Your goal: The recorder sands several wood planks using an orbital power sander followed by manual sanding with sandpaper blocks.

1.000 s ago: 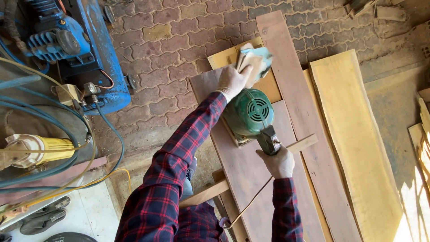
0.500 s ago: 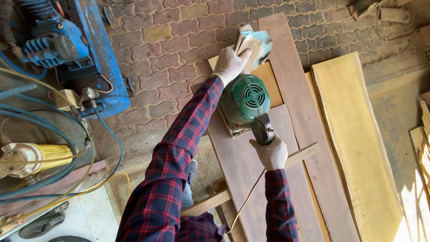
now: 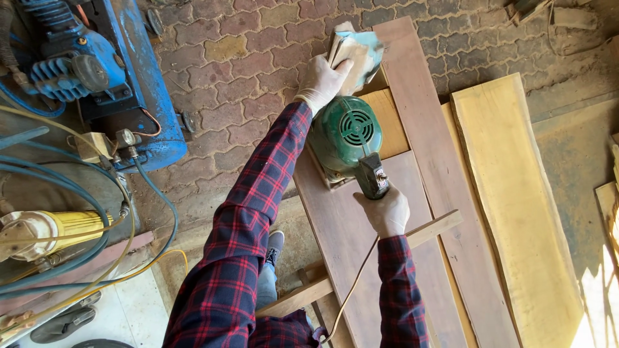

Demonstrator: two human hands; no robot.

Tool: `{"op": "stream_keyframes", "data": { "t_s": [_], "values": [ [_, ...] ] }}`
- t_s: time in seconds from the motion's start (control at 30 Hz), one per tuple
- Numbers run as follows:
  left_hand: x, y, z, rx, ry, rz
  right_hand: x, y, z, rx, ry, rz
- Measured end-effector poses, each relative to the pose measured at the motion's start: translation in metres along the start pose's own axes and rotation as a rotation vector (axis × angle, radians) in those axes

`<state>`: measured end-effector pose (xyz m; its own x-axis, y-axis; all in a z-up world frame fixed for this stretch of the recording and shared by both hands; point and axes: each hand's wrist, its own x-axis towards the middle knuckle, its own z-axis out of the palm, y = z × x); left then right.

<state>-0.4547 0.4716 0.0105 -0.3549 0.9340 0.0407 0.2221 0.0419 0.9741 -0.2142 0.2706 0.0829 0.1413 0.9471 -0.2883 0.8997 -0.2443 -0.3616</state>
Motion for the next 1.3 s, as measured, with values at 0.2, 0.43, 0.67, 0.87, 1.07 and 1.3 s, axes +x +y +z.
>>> {"op": "stream_keyframes", "data": {
  "t_s": [0.2, 0.43, 0.67, 0.87, 1.07, 1.3],
  "values": [
    [-0.011, -0.008, 0.003, 0.029, 0.014, 0.035, -0.009, 0.010, -0.001, -0.017, 0.013, -0.016],
    [-0.050, 0.003, 0.042, 0.070, -0.091, 0.011, -0.034, 0.059, -0.009, -0.037, 0.043, -0.031],
    [-0.111, 0.009, 0.073, 0.107, -0.167, 0.072, -0.068, 0.121, -0.015, -0.089, 0.074, 0.002],
    [-0.173, 0.016, 0.088, 0.083, -0.130, 0.058, -0.105, 0.169, -0.015, -0.103, 0.081, 0.013],
    [-0.233, 0.026, 0.109, 0.073, -0.168, 0.021, -0.145, 0.219, -0.014, -0.114, 0.070, 0.070],
    [-0.287, 0.034, 0.150, 0.071, -0.262, 0.014, -0.186, 0.275, -0.011, -0.120, 0.136, 0.127]
  ]
}}
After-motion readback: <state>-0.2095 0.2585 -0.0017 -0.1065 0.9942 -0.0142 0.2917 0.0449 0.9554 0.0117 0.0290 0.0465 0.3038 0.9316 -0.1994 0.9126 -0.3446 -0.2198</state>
